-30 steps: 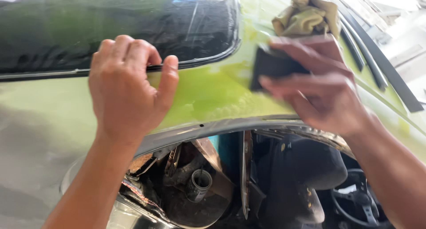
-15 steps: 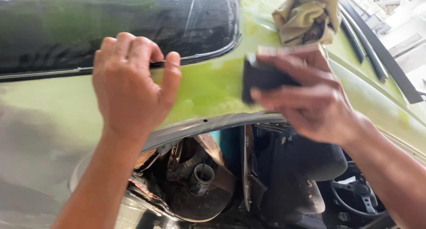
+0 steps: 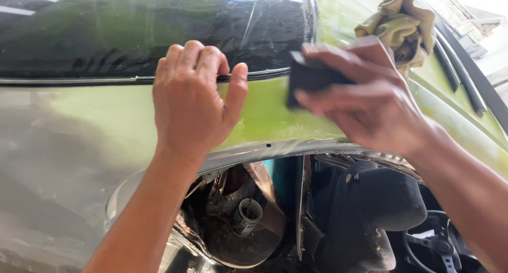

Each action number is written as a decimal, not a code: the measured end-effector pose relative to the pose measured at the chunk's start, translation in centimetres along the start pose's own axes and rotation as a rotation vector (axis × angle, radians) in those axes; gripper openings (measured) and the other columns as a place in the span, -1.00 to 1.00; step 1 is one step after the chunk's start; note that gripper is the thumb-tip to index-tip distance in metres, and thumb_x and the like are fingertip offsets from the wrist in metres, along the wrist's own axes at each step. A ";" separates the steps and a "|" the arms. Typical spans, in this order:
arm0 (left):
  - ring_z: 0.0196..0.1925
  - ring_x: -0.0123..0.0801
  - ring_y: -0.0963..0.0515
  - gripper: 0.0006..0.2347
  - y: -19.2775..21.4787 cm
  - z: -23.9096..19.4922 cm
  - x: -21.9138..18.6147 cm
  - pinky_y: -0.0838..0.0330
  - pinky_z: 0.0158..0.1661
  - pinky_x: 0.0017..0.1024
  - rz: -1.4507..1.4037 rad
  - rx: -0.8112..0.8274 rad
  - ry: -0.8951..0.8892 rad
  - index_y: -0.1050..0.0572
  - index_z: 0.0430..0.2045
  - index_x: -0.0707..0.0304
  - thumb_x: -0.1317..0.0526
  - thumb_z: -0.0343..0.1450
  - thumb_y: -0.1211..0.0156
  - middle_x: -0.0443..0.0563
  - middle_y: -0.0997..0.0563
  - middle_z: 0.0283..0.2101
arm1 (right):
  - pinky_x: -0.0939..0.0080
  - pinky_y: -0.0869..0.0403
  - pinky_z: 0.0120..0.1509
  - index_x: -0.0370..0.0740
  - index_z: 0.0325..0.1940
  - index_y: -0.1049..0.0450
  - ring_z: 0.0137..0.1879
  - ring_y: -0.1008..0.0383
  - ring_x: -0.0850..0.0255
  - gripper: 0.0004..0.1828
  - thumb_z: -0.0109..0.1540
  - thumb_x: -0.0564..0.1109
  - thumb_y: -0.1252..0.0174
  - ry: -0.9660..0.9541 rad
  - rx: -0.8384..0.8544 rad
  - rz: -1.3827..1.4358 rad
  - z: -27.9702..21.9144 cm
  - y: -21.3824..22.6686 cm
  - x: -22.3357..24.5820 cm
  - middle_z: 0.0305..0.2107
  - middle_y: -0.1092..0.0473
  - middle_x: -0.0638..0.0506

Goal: The person sands the rear quarter panel of a lime green car using a sanding block. They repeatedly rub the surface near the rear window and wheel arch, occasionally pausing to wipe the area with a cloth.

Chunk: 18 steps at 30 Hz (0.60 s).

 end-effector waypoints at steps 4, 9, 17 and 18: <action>-0.31 -0.13 -0.38 -0.74 0.2 -0.1 0.1 -0.31 -0.24 -0.19 -0.007 -0.007 0.004 -0.45 -0.49 0.26 0.10 0.54 -0.01 0.02 -0.44 -0.37 | -0.11 -0.28 0.31 0.05 0.00 -0.58 0.11 -0.23 -0.03 -0.71 0.27 -0.29 -0.36 -0.072 -0.049 0.011 0.5 -0.2 0.9 0.28 -0.34 -0.28; -0.31 -0.07 -0.37 -0.73 0.6 0.1 -0.1 -0.28 -0.27 -0.18 0.020 -0.007 -0.011 -0.42 -0.49 0.27 0.07 0.51 0.00 0.06 -0.40 -0.39 | -0.12 -0.29 0.42 0.15 -0.04 -0.52 0.27 -0.43 -0.06 -0.60 0.18 -0.35 -0.24 0.021 0.019 0.004 -0.8 -1.0 2.5 0.20 -0.36 -0.36; -0.31 -0.08 -0.38 -0.72 0.7 0.0 0.0 -0.27 -0.27 -0.18 -0.002 -0.036 -0.026 -0.43 -0.49 0.27 0.09 0.54 0.03 0.05 -0.42 -0.38 | -0.15 -0.24 0.35 0.09 -0.10 -0.60 0.25 -0.24 -0.21 -0.75 0.27 -0.28 -0.22 -0.002 0.041 -0.013 -0.5 -1.2 4.0 0.23 -0.32 -0.24; -0.31 -0.08 -0.38 -0.72 0.6 0.1 -0.1 -0.28 -0.27 -0.18 0.013 -0.024 -0.025 -0.42 -0.49 0.26 0.08 0.54 0.03 0.05 -0.42 -0.39 | -0.10 -0.25 0.38 0.20 -0.09 -0.58 0.26 -0.26 -0.18 -0.62 0.22 -0.34 -0.18 0.008 0.060 -0.014 -1.4 -1.5 4.0 0.22 -0.33 -0.21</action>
Point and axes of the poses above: each hand's wrist, its own z-axis towards the middle knuckle, its own y-axis out of the back of the hand, x = y × z, the point moved 9 cm from there along z, towards the middle knuckle
